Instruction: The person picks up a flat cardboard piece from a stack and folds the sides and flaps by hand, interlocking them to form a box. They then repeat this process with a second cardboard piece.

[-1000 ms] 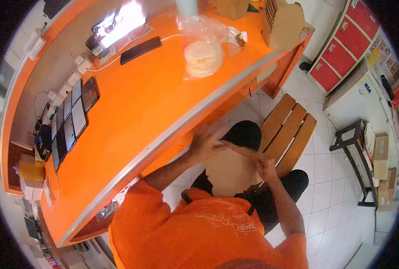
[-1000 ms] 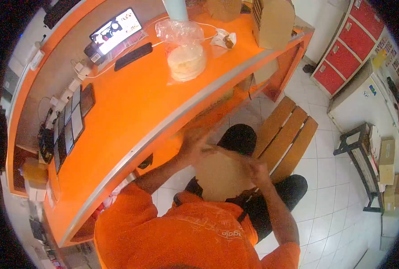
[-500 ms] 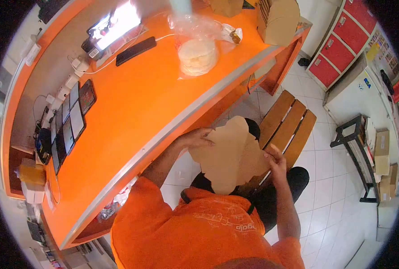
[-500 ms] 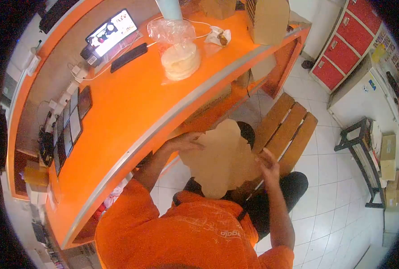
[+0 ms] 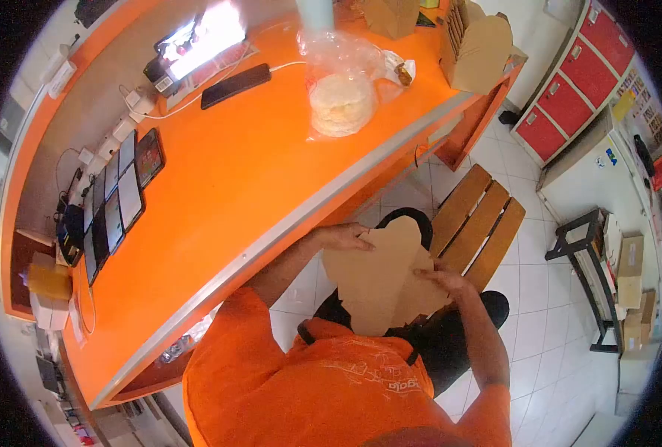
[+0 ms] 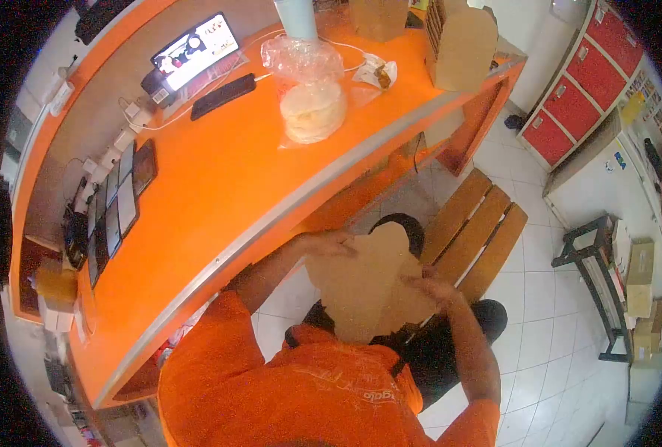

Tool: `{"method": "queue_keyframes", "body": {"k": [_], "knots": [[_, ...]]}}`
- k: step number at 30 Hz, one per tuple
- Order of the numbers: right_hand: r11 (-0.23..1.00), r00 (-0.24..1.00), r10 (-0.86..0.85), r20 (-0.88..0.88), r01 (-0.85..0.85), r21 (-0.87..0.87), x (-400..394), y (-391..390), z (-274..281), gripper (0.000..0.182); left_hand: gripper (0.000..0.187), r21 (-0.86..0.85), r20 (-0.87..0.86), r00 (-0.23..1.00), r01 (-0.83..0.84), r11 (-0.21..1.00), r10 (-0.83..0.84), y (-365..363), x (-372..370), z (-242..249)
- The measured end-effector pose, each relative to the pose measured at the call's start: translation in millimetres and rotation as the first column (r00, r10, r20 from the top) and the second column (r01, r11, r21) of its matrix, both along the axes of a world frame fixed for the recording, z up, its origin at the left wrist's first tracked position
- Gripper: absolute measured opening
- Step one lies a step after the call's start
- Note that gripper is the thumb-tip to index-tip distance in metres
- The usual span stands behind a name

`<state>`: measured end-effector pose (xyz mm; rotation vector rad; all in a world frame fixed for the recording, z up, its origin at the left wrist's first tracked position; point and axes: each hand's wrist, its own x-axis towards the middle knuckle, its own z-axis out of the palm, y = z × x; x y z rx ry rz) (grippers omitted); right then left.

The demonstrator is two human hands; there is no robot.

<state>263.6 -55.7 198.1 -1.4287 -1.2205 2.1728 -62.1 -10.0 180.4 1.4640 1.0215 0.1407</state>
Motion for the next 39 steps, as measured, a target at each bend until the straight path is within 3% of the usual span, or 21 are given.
{"method": "queue_keyframes", "body": {"k": [3, 5, 7, 9, 11, 12, 14, 16, 19, 22, 23, 25, 28, 31, 34, 37, 39], "knots": [[0.981, 0.998, 0.064, 0.020, -0.066, 0.183, 16, 5, -47, 0.052, 0.050, 0.078, 0.004, 0.994, 0.107, 0.991, -0.108, -1, -3, -3], [0.970, 0.983, 0.070, 0.169, -0.106, 0.217, 10, 4, -38, 0.048, 0.049, 0.134, -0.038, 0.977, 0.211, 0.968, -0.208, 6, -6, -12], [0.962, 0.963, 0.087, 0.256, -0.148, 0.231, 9, 5, -28, 0.044, 0.048, 0.095, 0.399, 0.893, 0.184, 0.978, -0.206, 7, -19, -67], [0.929, 0.935, 0.113, 0.336, -0.219, 0.297, 4, 6, -11, 0.038, 0.043, 0.294, 0.319, 0.901, 0.202, 0.934, -0.296, 22, -41, -146], [0.890, 0.902, 0.145, 0.408, -0.299, 0.345, 7, 4, -17, 0.033, 0.036, 0.297, 0.199, 0.949, 0.179, 0.938, -0.244, 12, -38, -152], [0.874, 0.898, 0.169, 0.407, -0.327, 0.359, 10, 11, -43, 0.030, 0.033, 0.064, 0.347, 0.931, 0.101, 0.993, -0.117, 5, -33, -102], [0.844, 0.929, 0.160, 0.333, -0.304, 0.442, 10, 2, -53, 0.027, 0.030, -0.187, 0.362, 0.930, 0.009, 0.982, 0.060, -8, -23, -74], [0.801, 0.981, 0.097, 0.171, -0.179, 0.572, 4, -11, -45, 0.026, 0.029, -0.173, 0.174, 0.980, -0.063, 0.983, 0.094, -17, -13, -71], [0.329, 0.966, 0.043, 0.253, -0.253, 0.910, 2, -24, -52, 0.036, 0.038, 0.215, 0.060, 0.970, 0.219, 0.952, -0.236, -25, 3, -4], [0.039, 0.862, 0.034, 0.506, -0.507, 0.861, 9, -30, -45, 0.050, 0.050, 0.484, -0.075, 0.950, 0.300, 0.822, -0.302, -34, 5, -15], [0.023, 0.833, 0.019, 0.554, -0.554, 0.832, 10, -31, -43, 0.053, 0.051, 0.506, -0.156, 0.944, 0.330, 0.797, -0.293, -35, 11, -3], [0.010, 0.770, -0.005, 0.638, -0.638, 0.770, 10, -45, -41, 0.058, 0.054, 0.526, -0.312, 0.912, 0.400, 0.750, -0.268, -49, 21, 18], [-0.008, 0.790, -0.034, 0.612, -0.613, 0.790, 8, -54, -52, 0.061, 0.049, 0.531, -0.405, 0.889, 0.417, 0.737, -0.211, -60, 28, 22], [0.114, 0.849, -0.015, 0.528, -0.523, 0.844, 8, -54, -53, 0.059, 0.047, 0.623, -0.405, 0.902, 0.392, 0.677, -0.149, -66, 26, 21], [0.367, 0.945, -0.022, 0.327, -0.296, 0.882, 11, -38, -80, 0.045, 0.040, 0.744, -0.299, 0.950, 0.290, 0.602, -0.088, -53, 22, 11], [0.471, 0.876, -0.465, 0.130, 0.120, 0.874, -3, -48, -68, 0.031, 0.032, 0.973, -0.134, 0.953, 0.076, 0.216, 0.271, -47, 44, 49], [0.473, 0.820, -0.573, -0.009, 0.340, 0.813, 19, -43, -93, 0.029, 0.029, 0.942, 0.169, 0.945, -0.238, 0.238, 0.279, -49, 57, 67]]}}
